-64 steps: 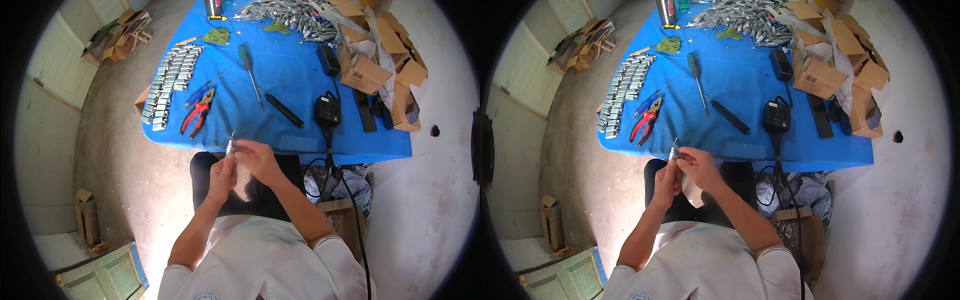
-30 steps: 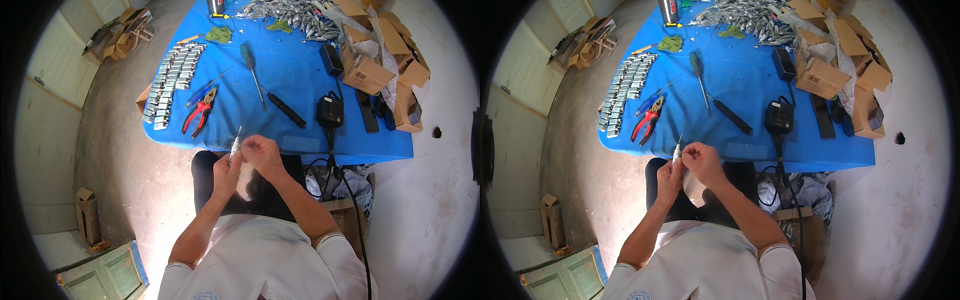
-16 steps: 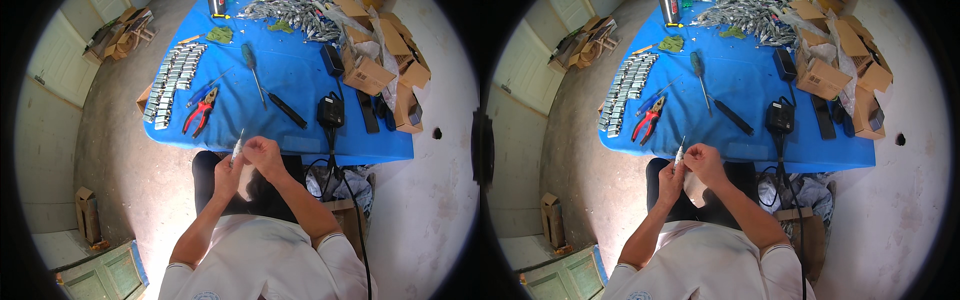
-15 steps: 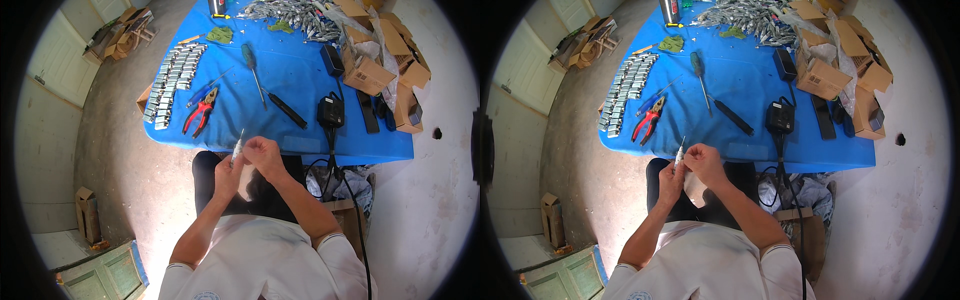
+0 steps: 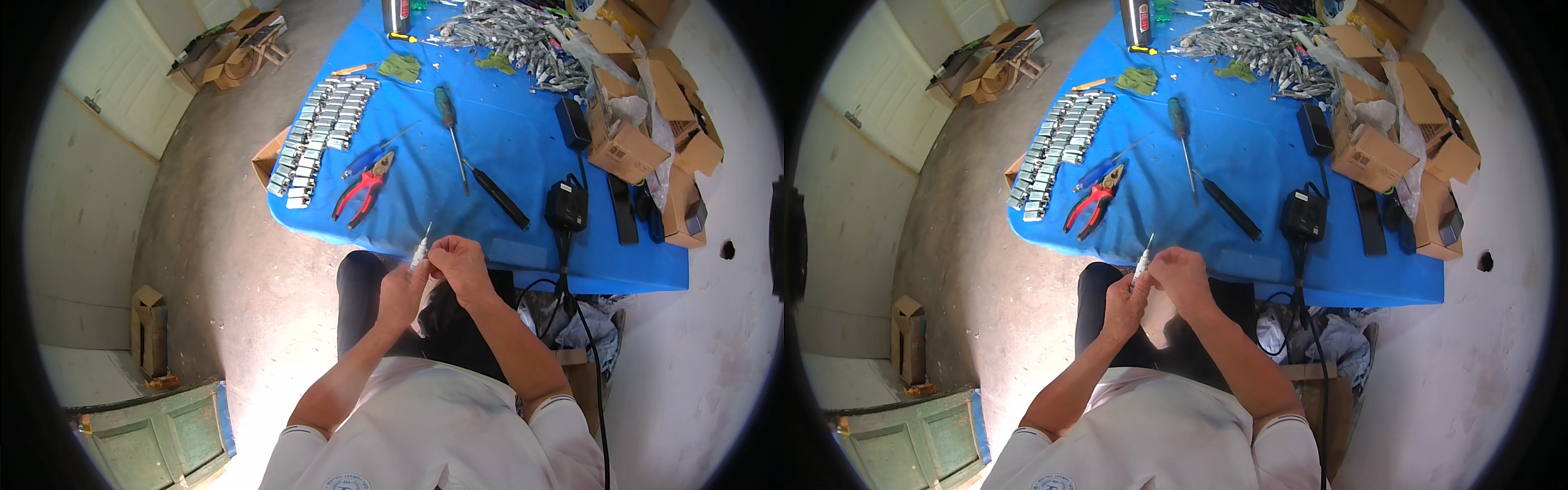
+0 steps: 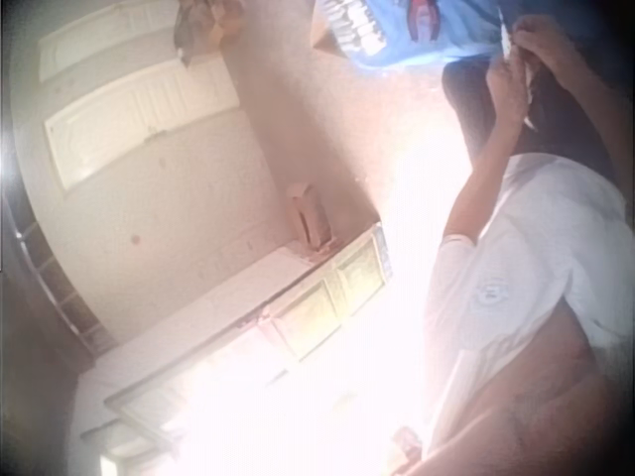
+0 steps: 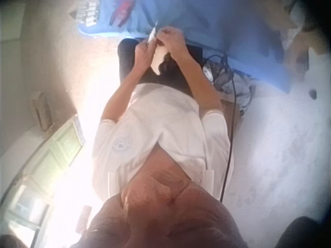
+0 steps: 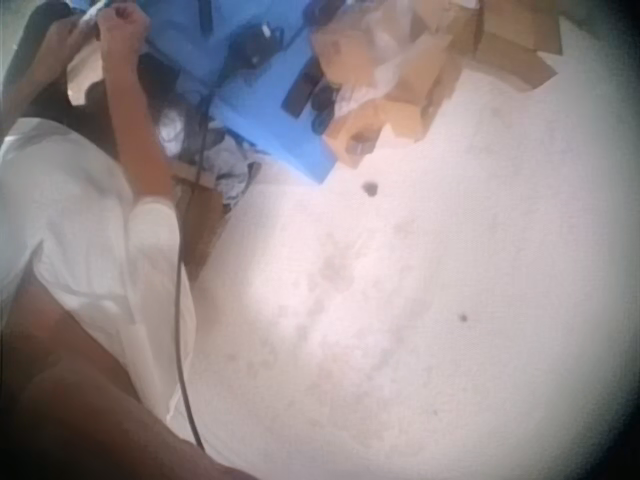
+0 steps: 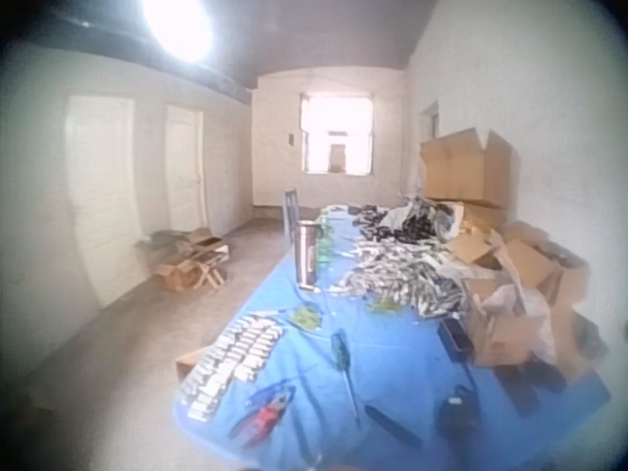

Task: The person sits at a blue table and uses a screwdriver to pry open cylindrical battery casings. They remove internal components and place the opened batteries into a cardboard box on the floor. The person repeatedly picks up batteries, opens them, and discards the casings.

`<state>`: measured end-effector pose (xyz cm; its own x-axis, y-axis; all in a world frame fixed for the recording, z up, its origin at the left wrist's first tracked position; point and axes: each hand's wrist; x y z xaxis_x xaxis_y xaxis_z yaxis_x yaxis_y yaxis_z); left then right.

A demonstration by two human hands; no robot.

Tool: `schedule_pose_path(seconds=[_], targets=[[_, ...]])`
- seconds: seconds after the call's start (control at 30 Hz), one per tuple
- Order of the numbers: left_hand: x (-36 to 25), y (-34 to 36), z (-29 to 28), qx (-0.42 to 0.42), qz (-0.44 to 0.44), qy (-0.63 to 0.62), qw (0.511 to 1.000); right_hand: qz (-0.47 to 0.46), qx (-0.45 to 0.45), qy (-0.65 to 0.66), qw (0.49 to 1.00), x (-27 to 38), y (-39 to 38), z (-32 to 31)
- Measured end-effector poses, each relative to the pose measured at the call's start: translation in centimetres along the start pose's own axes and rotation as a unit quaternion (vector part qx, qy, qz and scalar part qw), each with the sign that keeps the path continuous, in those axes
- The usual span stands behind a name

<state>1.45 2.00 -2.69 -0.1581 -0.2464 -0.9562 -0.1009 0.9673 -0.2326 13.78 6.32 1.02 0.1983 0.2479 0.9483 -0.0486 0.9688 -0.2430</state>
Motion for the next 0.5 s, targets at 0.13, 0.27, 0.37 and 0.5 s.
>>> schedule_pose_path(seconds=[0.13, 0.27, 0.37, 0.5], targets=[[0.61, 0.23, -0.14, -0.006, -0.001, 0.013, 1.000, 0.017, -0.005, 0.001, 1.000, -0.98, 0.40, -0.14], [0.19, 0.34, -0.53, 0.002, -0.039, 0.055, 0.998, 0.035, -0.017, 0.006, 0.999, -0.51, 0.32, 0.15], [0.10, 0.34, -0.39, 0.004, -0.034, 0.023, 0.999, 0.035, -0.021, -0.009, 0.999, -0.08, 0.24, 0.52], [-0.12, 0.28, -0.52, 0.004, -0.044, 0.041, 0.998, 0.027, 0.003, -0.013, 1.000, -0.21, 0.47, 0.26]])
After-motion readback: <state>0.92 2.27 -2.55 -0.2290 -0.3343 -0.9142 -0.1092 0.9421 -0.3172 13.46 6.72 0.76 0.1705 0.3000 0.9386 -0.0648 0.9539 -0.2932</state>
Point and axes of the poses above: each hand's wrist, its own y-axis towards the middle knuckle, its own z-axis out of the palm, x = y × z, and after that the axes turned 8 degrees about -z, right-handed
